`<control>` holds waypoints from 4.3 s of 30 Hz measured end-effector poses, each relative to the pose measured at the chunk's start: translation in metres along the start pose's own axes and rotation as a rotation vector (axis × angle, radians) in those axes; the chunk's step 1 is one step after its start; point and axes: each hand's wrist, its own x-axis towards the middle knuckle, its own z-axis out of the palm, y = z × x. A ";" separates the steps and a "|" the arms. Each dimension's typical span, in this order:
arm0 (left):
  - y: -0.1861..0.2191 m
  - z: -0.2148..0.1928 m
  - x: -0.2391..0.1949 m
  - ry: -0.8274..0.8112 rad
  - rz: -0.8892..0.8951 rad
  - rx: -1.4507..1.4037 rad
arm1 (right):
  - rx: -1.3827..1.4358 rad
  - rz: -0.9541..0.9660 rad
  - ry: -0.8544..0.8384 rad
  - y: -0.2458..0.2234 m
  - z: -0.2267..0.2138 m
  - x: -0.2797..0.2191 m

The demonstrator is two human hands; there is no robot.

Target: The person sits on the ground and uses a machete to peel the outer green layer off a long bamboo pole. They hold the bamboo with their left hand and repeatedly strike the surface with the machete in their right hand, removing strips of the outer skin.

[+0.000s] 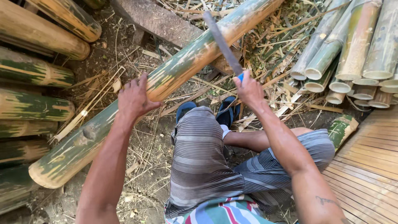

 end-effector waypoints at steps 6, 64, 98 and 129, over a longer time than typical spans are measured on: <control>0.000 0.004 -0.001 0.002 0.027 0.035 | -0.350 -0.455 -0.118 -0.012 0.017 -0.021; -0.006 -0.002 0.011 -0.106 0.026 -0.148 | -0.176 -0.183 -0.113 0.011 0.019 0.015; 0.003 -0.008 -0.007 -0.102 0.008 -0.148 | 0.088 0.153 0.271 0.082 0.028 0.032; 0.025 0.000 -0.006 -0.092 0.110 -0.153 | -0.017 0.151 0.313 0.125 -0.007 0.040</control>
